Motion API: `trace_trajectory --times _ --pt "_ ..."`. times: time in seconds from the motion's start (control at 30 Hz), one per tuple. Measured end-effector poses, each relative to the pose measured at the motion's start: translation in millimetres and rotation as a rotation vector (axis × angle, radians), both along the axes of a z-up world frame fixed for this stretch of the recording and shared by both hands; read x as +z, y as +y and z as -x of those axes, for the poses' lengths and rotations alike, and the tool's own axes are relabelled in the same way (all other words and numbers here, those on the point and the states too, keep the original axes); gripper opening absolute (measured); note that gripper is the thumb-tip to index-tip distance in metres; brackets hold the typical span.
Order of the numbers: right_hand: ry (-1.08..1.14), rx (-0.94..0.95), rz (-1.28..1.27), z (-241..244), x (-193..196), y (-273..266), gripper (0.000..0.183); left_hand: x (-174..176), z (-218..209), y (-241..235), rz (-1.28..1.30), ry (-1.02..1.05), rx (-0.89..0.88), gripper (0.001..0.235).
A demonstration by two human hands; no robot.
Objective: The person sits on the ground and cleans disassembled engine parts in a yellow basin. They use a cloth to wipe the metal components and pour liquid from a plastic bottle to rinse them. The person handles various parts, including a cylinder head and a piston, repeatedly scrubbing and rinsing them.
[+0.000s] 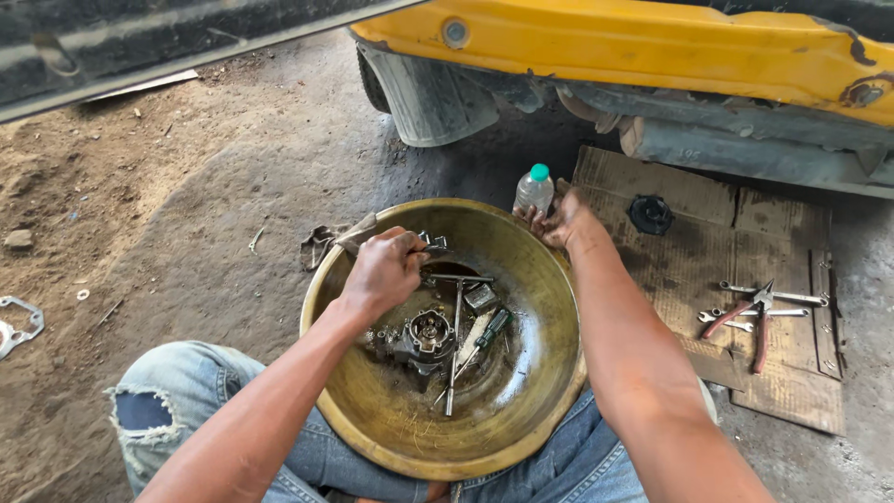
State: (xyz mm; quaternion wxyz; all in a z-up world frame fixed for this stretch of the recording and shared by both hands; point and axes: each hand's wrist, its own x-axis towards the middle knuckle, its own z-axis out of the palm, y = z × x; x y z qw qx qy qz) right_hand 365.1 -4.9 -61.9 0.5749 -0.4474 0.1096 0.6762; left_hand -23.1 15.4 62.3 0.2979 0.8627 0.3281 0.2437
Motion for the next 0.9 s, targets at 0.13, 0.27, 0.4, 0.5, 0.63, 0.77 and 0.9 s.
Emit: trace_trajectory --times 0.13,0.27,0.4,0.5,0.63,0.77,0.9 --pt "-0.063 0.015 0.018 -11.1 -4.1 -6.0 0.068 -7.6 -5.2 3.5 -0.039 -0.031 -0.008 0.020" --pt "-0.144 -0.006 0.083 -10.4 9.8 -23.4 0.063 -13.7 -14.8 -1.8 -0.036 -0.066 -0.003 0.020" --pt "-0.459 -0.117 0.168 3.8 44.9 -66.1 0.050 -14.9 -23.5 -3.8 0.104 0.004 0.000 0.020" --pt "-0.628 -0.157 0.163 6.0 68.4 -114.4 0.022 -20.9 -25.4 -12.2 -0.353 -0.179 -0.162 0.020" --pt "-0.778 -0.309 0.186 -14.9 86.4 -146.1 0.012 -23.8 -19.5 -18.9 -0.330 0.115 -0.149 0.006" --pt "-0.778 -0.478 0.249 -38.2 84.3 -172.3 0.010 -14.5 -34.0 -26.2 -0.165 -0.027 -0.098 0.004" --pt "-0.742 -0.662 0.319 -72.6 50.3 -192.2 0.008 -7.2 -98.1 -36.2 0.016 -0.187 -0.156 0.018"
